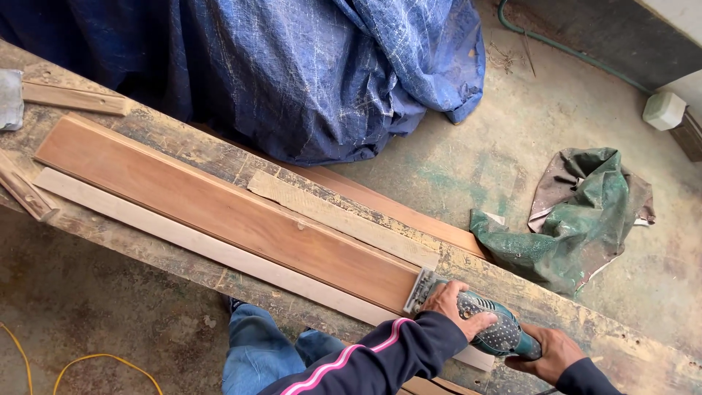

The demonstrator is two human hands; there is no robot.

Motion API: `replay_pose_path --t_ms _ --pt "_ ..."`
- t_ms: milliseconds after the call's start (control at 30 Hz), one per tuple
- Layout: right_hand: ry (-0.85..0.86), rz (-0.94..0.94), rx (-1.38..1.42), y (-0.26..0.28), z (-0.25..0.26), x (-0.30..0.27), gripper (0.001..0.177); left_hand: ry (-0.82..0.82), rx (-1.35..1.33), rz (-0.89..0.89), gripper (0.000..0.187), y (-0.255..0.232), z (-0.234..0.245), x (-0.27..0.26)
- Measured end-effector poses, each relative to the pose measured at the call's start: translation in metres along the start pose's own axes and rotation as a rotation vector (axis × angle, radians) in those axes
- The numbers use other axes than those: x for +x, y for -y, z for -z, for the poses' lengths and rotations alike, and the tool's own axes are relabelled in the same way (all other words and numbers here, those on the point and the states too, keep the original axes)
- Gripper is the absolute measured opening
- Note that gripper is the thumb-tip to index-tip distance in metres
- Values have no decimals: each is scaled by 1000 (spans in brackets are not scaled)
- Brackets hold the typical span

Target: Sanding wooden planks with an electric sander.

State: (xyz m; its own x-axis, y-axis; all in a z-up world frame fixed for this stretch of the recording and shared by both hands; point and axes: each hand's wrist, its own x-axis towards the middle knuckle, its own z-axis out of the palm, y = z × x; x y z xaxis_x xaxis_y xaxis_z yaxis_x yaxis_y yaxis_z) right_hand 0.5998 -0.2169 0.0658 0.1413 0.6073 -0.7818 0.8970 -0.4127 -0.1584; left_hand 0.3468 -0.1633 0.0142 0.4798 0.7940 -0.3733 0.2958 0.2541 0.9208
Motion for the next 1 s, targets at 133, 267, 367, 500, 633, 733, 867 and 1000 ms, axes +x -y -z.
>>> replay_pose_path --t_ms 133,267,367,500,633,733,867,1000 --pt "7 10 -85 16 4 0 62 -35 -6 5 85 9 2 3" --pt "10 43 -84 24 5 4 61 -39 7 6 84 12 9 5" --pt "33 25 -113 29 7 7 65 -21 7 15 84 10 14 4" --pt "34 31 -75 33 6 6 66 -44 13 13 81 7 21 3" --pt "31 67 -66 33 4 6 62 -91 -16 -21 63 21 20 13" --pt "-4 113 -75 32 0 10 63 -61 -44 103 63 18 33 17" --pt "-57 145 -97 42 3 11 62 -114 -64 80 63 31 37 25" --pt "-5 146 -80 52 3 12 57 -94 -58 96 64 33 47 22"
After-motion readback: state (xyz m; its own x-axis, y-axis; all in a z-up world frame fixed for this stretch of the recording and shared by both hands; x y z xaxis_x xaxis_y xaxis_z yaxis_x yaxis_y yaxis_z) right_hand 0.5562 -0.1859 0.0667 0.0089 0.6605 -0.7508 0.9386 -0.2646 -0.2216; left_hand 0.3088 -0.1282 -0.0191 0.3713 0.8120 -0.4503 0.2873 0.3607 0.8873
